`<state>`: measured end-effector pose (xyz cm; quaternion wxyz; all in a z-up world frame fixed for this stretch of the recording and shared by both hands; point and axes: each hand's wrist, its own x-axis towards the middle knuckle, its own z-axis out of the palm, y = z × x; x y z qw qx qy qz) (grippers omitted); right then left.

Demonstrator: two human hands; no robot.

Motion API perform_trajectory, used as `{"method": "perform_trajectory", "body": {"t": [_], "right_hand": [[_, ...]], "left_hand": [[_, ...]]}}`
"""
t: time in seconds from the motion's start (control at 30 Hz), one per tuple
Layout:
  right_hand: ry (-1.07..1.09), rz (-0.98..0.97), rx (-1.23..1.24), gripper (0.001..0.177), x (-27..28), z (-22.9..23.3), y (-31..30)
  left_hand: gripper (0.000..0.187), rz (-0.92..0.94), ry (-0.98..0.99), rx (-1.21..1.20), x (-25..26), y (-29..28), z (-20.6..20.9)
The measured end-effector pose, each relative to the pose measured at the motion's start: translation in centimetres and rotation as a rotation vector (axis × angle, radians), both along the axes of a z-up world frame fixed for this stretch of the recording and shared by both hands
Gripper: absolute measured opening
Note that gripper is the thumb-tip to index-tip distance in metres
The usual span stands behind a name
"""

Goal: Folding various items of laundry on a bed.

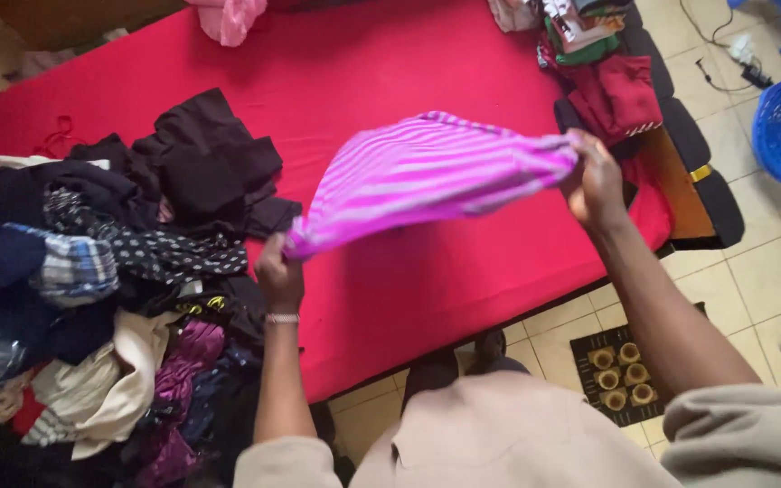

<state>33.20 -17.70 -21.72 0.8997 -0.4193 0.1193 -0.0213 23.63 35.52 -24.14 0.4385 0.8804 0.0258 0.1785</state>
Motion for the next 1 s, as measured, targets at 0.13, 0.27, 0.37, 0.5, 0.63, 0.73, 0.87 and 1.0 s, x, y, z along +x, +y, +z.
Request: {"method": "perform_trajectory", "body": {"t": [0.13,0.27,0.37,0.5,0.63,0.73,0.87,1.0], "right_hand": [[0.229,-0.026,-0.197,0.029,-3.2,-9.0,-1.2],[0.394,0.005,-0.352,0.032,-8.0,-22.0,-5.6],[0.490,0.050,-0.528,0.029,-12.5,-30.9,-9.9],[0.614,0.093,-0.805,0.029,-17.9,-38.4,-13.9],[0.412,-0.004,-1.186,0.033,-21.5,-36.1,-12.2],[0.143,0.076,-1.474,0.028,-22.0,-27.2,-3.1],[0.231,0.400,-1.397,0.029,-23.0,-23.0,7.4],[0.034,0.827,-1.257,0.026,-24.0,-25.0,15.3]], "left_hand": [[0.053,0.008,0.173,0.193,-3.9,-2.7,-7.2],[0.047,-0.109,0.105,0.377,-11.1,-4.8,-18.2],[0.044,-0.092,0.311,0.294,-16.3,-7.0,-23.5],[0.036,0.082,0.726,0.008,-21.6,-9.0,-27.5],[0.040,0.415,0.781,-0.268,-26.3,-9.2,-31.8],[0.045,0.618,0.876,-0.735,-29.6,-7.1,-40.4],[0.045,0.748,0.895,-0.996,-25.0,-7.8,-38.4],[0.044,0.486,0.904,-0.981,-20.9,-8.4,-39.9]]}}
